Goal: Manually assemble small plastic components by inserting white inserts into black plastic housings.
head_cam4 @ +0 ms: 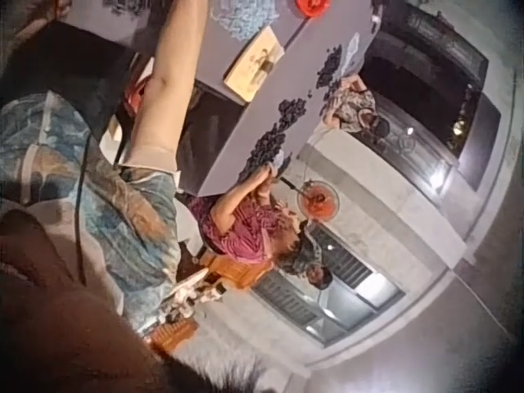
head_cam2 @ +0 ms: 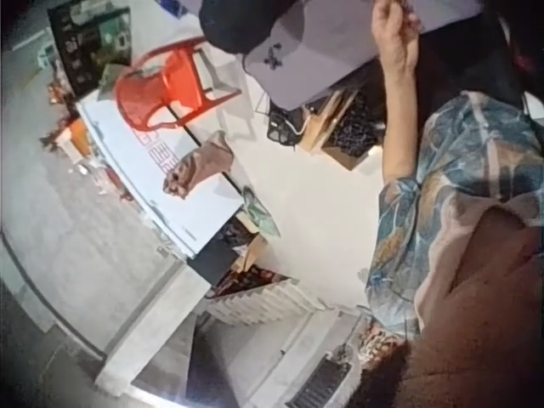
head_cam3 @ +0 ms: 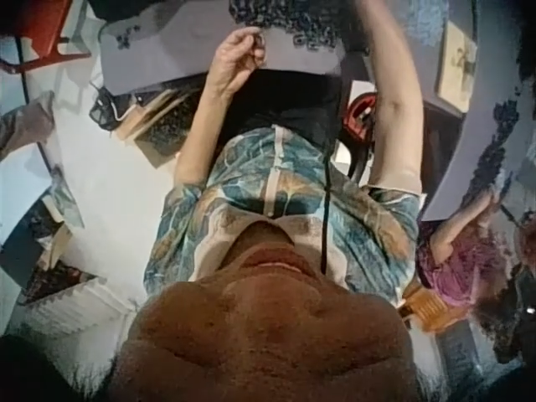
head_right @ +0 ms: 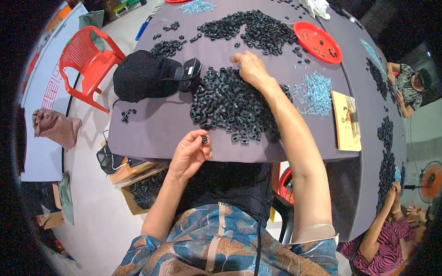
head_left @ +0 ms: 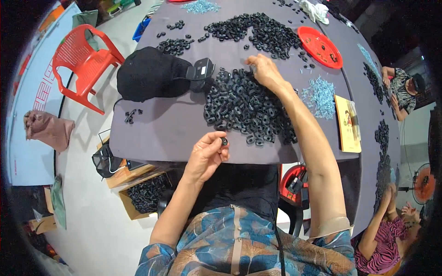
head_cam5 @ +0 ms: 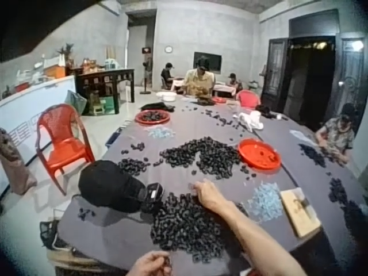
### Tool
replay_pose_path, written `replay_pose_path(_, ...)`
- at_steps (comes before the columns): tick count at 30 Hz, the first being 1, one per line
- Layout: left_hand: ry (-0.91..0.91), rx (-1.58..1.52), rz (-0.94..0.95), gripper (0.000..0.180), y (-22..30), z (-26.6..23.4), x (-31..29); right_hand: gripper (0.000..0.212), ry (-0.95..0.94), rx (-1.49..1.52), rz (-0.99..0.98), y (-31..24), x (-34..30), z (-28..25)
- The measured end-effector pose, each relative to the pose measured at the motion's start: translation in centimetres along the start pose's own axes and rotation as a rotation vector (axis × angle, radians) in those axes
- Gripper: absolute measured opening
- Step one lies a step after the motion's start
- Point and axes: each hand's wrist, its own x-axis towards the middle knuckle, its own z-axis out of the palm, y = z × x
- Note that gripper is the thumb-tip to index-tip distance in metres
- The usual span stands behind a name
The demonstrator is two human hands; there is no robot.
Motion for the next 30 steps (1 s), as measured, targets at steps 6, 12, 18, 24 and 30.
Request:
replay_pose_path(6, -0.056, -0.074, 0.000, 0.017, 0.5, 0.1, 0.3, 0.022, -0.094, -0.101, -0.065, 1.3, 2.3, 0.7)
replay_pose_path(12, -0.047, -0.120, 0.015, 0.017, 0.4, -0.1, 0.4, 0.020, -0.088, -0.276, 0.014, -0.8, 2.8, 1.2)
replay_pose_path(18, -0.073, -0.090, 0.023, 0.018, 0.1, 0.0, 0.4, 0.021, 0.107, 0.061, 0.246, 1.8, 1.3, 1.1)
replay_pose_path(24, -0.093, -0.065, 0.028, 0.018, -0.3, 0.0, 0.8, 0.018, 0.118, 0.860, 0.556, -2.7, -1.9, -3.9)
replay_pose_path(30, 0.023, -0.022, 0.066, 0.016, -0.3, 0.3, 0.5, 0.020, -0.119, 0.991, 0.460, -11.8, -8.4, -6.2)
